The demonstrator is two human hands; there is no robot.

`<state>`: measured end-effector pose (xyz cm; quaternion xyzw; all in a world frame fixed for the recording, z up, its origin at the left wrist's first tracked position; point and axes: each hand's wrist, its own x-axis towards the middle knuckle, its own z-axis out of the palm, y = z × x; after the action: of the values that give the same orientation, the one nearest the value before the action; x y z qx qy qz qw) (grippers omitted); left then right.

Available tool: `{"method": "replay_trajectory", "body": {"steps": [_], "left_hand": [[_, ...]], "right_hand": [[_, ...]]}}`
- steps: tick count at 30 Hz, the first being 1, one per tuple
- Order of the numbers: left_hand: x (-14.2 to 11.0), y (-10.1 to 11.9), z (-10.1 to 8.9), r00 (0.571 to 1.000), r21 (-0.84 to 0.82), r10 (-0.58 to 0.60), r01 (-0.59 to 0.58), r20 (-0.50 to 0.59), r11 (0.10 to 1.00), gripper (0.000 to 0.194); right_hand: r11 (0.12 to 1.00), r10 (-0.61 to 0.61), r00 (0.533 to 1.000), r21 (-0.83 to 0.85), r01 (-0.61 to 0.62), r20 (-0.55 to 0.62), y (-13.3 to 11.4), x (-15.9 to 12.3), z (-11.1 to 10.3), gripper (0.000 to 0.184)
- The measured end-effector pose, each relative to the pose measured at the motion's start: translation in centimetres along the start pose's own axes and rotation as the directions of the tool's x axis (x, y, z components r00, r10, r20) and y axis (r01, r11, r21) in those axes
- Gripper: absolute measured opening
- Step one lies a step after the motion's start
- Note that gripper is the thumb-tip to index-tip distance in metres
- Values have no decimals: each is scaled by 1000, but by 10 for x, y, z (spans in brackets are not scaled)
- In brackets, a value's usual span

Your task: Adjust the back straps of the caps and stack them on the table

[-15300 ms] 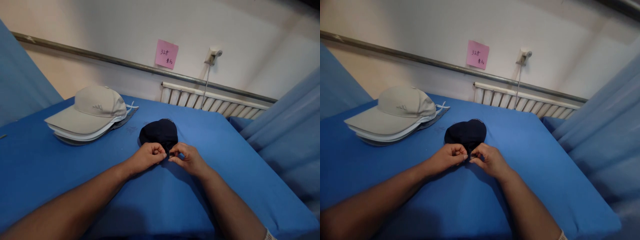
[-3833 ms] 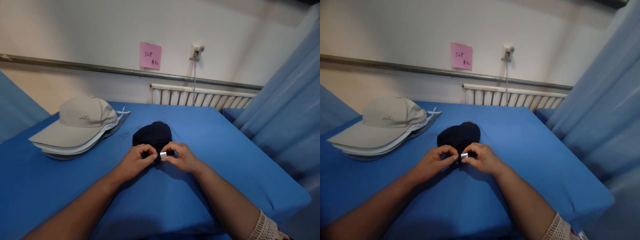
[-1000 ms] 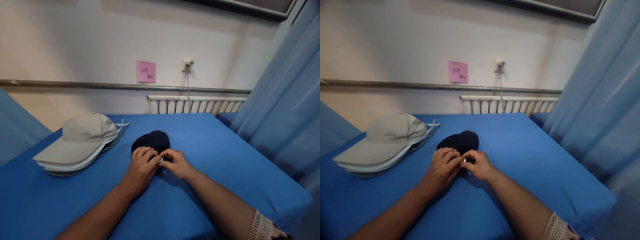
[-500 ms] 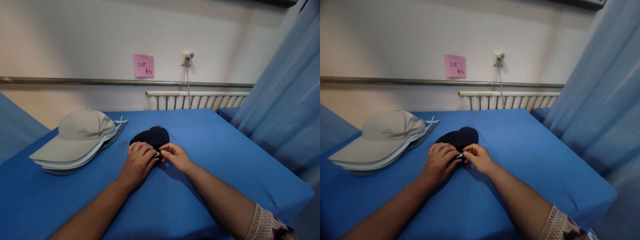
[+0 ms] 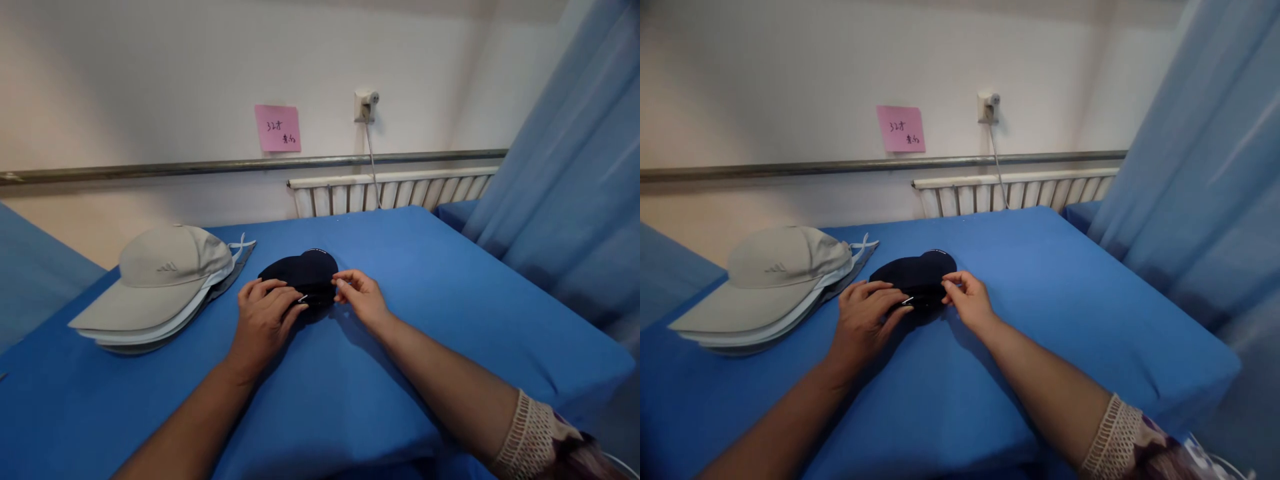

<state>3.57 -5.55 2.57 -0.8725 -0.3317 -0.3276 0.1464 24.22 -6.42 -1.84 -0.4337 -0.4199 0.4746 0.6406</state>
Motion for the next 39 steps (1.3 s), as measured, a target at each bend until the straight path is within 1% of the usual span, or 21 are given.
{"method": "replay_trajectory", "body": {"steps": [2,5,8,12,14,16,18,20,21,25,28,29,32,35,37,38,39], "left_hand": [[0,-2,0,1000,1,-3,3,-19,1000,9],[0,-3,0,1000,-11,5,-5,-21,1000,9],[-1,-1,-2,999,-36,37,-37,5,999,9],[-1,3,-4,996,-65,86,-85,24,994,10],[-1,4,-4,996,-70,91,-90,8,993,10],[-1,3,-3,997,-66,75,-77,-31,995,10],[-1,2,-3,995,-57,55,-60,-78,997,10],[-1,2,-2,994,-50,48,-53,-101,997,10],[-1,2,-1,994,-50,47,-52,-101,997,11],[-1,3,0,996,-62,20,-26,-92,998,12],[-1,2,1,994,-64,-4,-2,-105,998,12],[-1,2,1,995,-65,-7,0,-102,998,12],[-2,2,0,997,-75,-5,-1,-74,997,12],[-3,2,0,999,-94,-6,2,-39,996,13],[-3,2,0,1000,-107,-11,9,-19,994,13],[-3,2,0,1000,-110,-13,11,-13,994,13],[-3,2,-1,1000,-112,-13,12,-11,994,13]], "right_hand": [[997,53,997,50,-50,-61,-4,2,-2,27],[988,132,984,90,-122,-119,-8,2,-3,23],[978,196,970,99,-183,-144,-9,2,-3,21],[968,242,959,100,-228,-149,-8,1,-3,21],[958,285,953,69,-279,-100,-9,0,-4,25],[934,357,934,4,-357,1,-10,-4,-4,36],[902,431,895,-67,-426,114,-12,-9,-3,49],[878,478,859,-110,-465,183,-13,-14,0,55],[875,484,853,-118,-470,195,-13,-15,2,54],[898,437,892,-105,-427,118,-14,-17,6,42],[907,420,903,-72,-414,96,-14,-14,5,39],[916,399,914,-72,-394,75,-14,-13,5,37],[953,285,958,-98,-287,-34,-15,-11,6,27],[971,214,973,-89,-221,-83,-16,-8,5,24],[972,207,976,-96,-213,-68,-17,-8,2,28],[968,230,973,-97,-232,-36,-17,-8,1,32],[957,278,960,-95,-274,23,-17,-9,-1,37]]}}
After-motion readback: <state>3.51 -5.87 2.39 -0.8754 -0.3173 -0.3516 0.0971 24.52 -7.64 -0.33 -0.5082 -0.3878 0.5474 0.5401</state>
